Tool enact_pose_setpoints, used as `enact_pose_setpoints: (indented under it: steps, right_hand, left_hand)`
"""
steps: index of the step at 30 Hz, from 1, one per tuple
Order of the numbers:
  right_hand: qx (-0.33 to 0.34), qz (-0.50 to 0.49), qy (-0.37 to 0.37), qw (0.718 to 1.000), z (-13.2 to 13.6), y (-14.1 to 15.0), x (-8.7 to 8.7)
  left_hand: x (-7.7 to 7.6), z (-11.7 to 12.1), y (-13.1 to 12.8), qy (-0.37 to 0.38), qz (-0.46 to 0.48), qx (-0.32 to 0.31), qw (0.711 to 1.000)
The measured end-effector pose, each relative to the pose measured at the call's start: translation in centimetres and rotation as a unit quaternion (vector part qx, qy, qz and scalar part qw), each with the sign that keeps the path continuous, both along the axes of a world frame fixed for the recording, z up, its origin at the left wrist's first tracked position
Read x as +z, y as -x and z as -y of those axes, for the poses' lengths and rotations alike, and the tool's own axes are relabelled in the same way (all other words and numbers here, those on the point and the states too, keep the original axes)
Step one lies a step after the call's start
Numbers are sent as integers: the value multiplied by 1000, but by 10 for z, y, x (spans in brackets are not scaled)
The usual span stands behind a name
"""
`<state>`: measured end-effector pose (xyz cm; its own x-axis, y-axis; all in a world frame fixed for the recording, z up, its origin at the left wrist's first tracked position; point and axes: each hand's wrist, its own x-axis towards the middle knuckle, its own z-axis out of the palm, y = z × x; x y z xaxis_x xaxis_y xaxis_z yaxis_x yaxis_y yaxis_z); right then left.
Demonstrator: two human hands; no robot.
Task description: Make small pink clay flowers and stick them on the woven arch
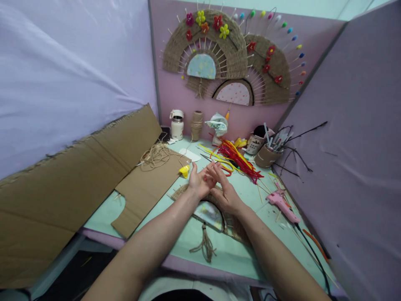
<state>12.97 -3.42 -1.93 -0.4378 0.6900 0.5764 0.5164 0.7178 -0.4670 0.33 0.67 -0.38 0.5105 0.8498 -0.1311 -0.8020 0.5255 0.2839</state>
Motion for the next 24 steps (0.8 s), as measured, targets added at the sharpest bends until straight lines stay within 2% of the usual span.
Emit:
enact_pose_setpoints:
  steps: [3,9,15,18,22,24]
  right_hand:
    - [-21,-17,-8,1000,-1,-3,0]
    - [-18,63,-50,997,-4,-5,0]
    - [-31,99,-59,993,-4,-2,1]
    - [-23,109,-71,991,-3,-4,3]
    - [-62,111,-80,989,-6,-5,3]
    - [-61,115,-76,989,-6,-5,2]
  left_hand:
    - [0,-3,3,-2,-2,12,1000]
    - [2,-4,7,-12,15,25,1000]
    - [3,0,4,-7,20,-12,1000]
    - [2,-3,7,-3,31,-4,1000]
    - [1,-5,9,-7,40,3,999]
    - [1,-4,7,0,31,-7,999]
